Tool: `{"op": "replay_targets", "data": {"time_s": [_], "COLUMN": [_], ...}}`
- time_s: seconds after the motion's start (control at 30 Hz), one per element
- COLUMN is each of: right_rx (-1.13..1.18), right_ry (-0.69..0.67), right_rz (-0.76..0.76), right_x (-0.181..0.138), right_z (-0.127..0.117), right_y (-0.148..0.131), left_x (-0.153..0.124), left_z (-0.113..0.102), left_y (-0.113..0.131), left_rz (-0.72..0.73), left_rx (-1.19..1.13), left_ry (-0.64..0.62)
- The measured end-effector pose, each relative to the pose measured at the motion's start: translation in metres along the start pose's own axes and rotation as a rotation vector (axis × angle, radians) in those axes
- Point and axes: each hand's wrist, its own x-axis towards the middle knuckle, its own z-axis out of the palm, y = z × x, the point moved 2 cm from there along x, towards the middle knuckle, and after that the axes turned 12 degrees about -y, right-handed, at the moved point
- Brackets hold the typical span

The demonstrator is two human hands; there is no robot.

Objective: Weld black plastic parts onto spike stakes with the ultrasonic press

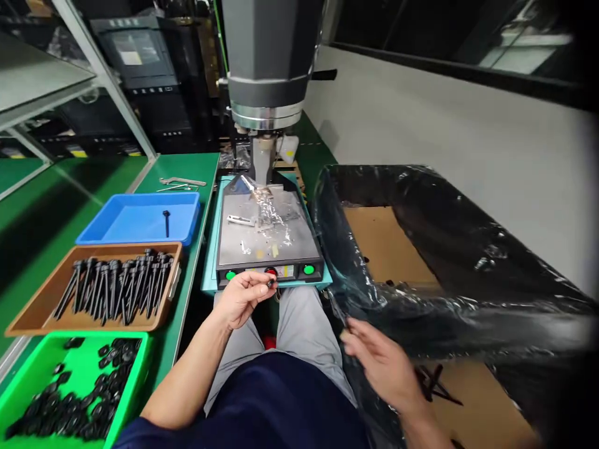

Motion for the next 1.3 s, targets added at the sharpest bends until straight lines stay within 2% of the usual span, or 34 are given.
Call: {"op": "replay_targets", "data": {"time_s": [0.1,0.23,0.37,0.5,0.63,0.77,0.83,0.93,1.0,1.07,1.17,1.3], "right_rx": [-0.035,-0.016,0.113,0.510,0.891,1.056,1.058,0.993,0.921,0.851,0.814,0.870], "right_ry": [-0.251,-0.366,-0.457,-0.576,-0.586,-0.561,-0.507,-0.449,-0.475,-0.517,-0.495,-0.402], "right_rz": [-0.178,-0.289,-0.244,-0.114,0.014,0.060,0.038,-0.007,-0.013,0.012,0.032,0.074], "right_x": [0.027,0.054,0.058,0.057,0.056,0.055,0.056,0.058,0.062,0.067,0.077,0.093], "right_z": [0.035,0.065,0.072,0.079,0.087,0.093,0.095,0.100,0.102,0.104,0.102,0.099], "right_y": [-0.013,-0.033,-0.035,-0.028,-0.026,-0.028,-0.026,-0.020,-0.015,-0.011,-0.008,-0.003], "left_x": [0.005,-0.003,-0.008,-0.005,0.001,0.003,0.004,0.006,0.009,0.014,0.021,0.030], "left_z": [0.017,0.014,0.005,0.003,0.002,0.000,-0.002,-0.005,-0.006,-0.006,-0.004,-0.006], "left_y": [0.003,0.008,0.009,0.008,0.009,0.004,0.000,-0.005,-0.006,-0.007,-0.011,-0.026], "left_rz": [0.071,0.135,0.163,0.105,0.066,0.093,0.127,0.214,0.277,0.302,0.266,0.173], "left_rx": [0.028,0.045,0.035,0.006,0.018,0.085,0.197,0.434,0.534,0.581,0.651,0.651], "left_ry": [-0.045,-0.024,0.014,0.011,-0.004,-0.027,-0.027,0.042,0.068,0.033,-0.022,0.005]}}
